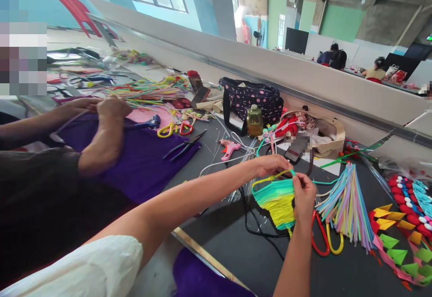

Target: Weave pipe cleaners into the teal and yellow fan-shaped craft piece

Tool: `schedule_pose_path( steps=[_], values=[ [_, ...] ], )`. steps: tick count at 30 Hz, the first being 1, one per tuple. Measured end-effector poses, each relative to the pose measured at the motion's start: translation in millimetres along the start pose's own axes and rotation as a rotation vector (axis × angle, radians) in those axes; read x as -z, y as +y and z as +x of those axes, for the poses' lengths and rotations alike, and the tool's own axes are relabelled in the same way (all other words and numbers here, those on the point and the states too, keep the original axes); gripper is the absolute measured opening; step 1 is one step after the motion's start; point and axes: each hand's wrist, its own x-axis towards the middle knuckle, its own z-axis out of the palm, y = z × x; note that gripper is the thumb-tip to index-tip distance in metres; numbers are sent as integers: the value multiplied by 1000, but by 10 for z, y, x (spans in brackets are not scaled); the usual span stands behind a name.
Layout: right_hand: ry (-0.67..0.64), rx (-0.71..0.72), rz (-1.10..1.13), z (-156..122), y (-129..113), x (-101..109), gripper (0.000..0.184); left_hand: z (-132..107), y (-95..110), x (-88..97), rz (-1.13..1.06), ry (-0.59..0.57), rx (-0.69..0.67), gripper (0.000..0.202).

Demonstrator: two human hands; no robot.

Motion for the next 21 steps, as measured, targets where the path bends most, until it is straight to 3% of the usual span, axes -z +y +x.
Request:
schedule_pose_path(
  steps=[3,5,8,10,13,21],
  values=[
    [57,-16,21,23,26,24,26,-33,-73,-24,173,186,-341,23],
    [79,-32,44,38,52,36,27,-103,-112,-30,455,356,-669,17],
    [81,-44,75,49,83,36,28,-244,-138,-40,962,411,-1009,15],
    [66,-45,86,47,92,27,28,-312,-142,-60,1195,434,-1103,20],
    [63,-35,86,36,81,12,28,-333,-145,-94,1379,471,-1156,22],
    [46,-14,62,0,20,-12,25,-298,-153,-111,1463,559,-1143,19]
  ],
)
